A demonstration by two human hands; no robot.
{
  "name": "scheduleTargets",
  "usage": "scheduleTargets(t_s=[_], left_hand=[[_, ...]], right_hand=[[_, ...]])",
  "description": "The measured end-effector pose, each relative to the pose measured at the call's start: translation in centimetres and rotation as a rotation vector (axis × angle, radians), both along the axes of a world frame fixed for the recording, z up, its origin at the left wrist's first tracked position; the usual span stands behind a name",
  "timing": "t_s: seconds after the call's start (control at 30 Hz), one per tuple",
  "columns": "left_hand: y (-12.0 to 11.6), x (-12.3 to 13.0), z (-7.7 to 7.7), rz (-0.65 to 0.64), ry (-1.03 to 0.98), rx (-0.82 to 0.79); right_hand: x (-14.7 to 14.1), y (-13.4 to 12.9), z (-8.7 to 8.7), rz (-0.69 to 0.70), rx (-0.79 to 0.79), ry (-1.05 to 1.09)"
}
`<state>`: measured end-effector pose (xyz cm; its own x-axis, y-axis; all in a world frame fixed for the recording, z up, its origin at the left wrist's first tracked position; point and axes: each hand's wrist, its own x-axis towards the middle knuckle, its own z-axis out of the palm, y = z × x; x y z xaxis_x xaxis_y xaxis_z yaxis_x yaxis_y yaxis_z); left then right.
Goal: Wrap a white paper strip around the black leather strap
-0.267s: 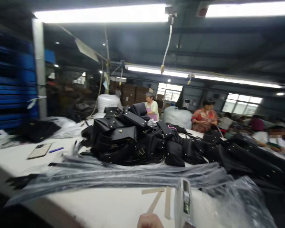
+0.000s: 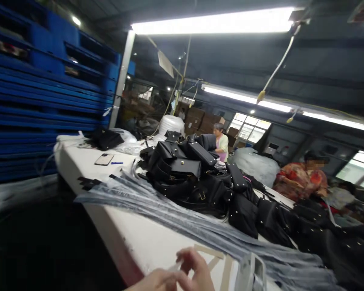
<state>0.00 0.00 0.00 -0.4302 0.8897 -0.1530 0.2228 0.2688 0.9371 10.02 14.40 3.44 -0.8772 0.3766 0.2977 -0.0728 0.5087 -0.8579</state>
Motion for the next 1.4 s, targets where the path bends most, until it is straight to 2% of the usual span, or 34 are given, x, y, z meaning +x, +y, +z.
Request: scheduleTargets(t_s=[0.07,0.17,0.23,0.27,0.37,0.47,0.57,0.67,0.73,0.83,0.97,1.07,1.27,1.4], left_hand=[[0.5,-3.2,0.0,0.09,0.177,-0.034],[0.8,-8.8,-0.5,0.256,0.421,-0.127],[0.6,-11.6,-1.2,0.355,0.491,-0.187],[0.5,-12.5,-1.6,0.398,0.515,-0.215],[0.2,-13.5,-2.9,0.491,0.56,-0.274],[0.3,-13.5,-3.7,0.541,0.586,-0.311],[0.5,-13.7,-4.1,0.564,0.609,-0.346],[0.8,-14.2,-4.5,0.562,0.633,-0.354],[0.9,-14.4,-4.9,0.56,0.639,-0.36],[1.1,-14.5,-5.2,0.572,0.627,-0.387],[1.2,-14.4,-4.9,0.571,0.61,-0.39],[1.2,-14.4,-4.6,0.557,0.603,-0.385],[1.2,-14.4,-5.0,0.549,0.612,-0.372],[1.2,-14.5,-5.1,0.554,0.614,-0.384]], right_hand=[[-2.1,-0.1,2.6,0.0,0.043,0.024],[-6.9,-0.4,5.9,0.055,0.132,0.019],[-10.9,-0.9,6.8,0.131,0.202,-0.009],[-13.0,-1.1,6.7,0.172,0.243,-0.035],[-19.3,-1.7,4.7,0.259,0.424,-0.122],[-25.4,-1.3,1.9,0.262,0.618,-0.164],[-30.9,-0.8,-0.4,0.216,0.665,-0.165],[-35.0,-1.1,-2.4,0.17,0.678,-0.174],[-36.6,-2.0,-3.8,0.194,0.687,-0.182],[-37.3,-3.6,-5.9,0.294,0.71,-0.157],[-37.0,-4.5,-7.1,0.363,0.728,-0.109],[-37.5,-4.0,-6.9,0.275,0.707,-0.103],[-40.4,-2.4,-5.8,-0.044,0.58,-0.237],[-42.2,-1.9,-5.4,-0.12,0.431,-0.35]])
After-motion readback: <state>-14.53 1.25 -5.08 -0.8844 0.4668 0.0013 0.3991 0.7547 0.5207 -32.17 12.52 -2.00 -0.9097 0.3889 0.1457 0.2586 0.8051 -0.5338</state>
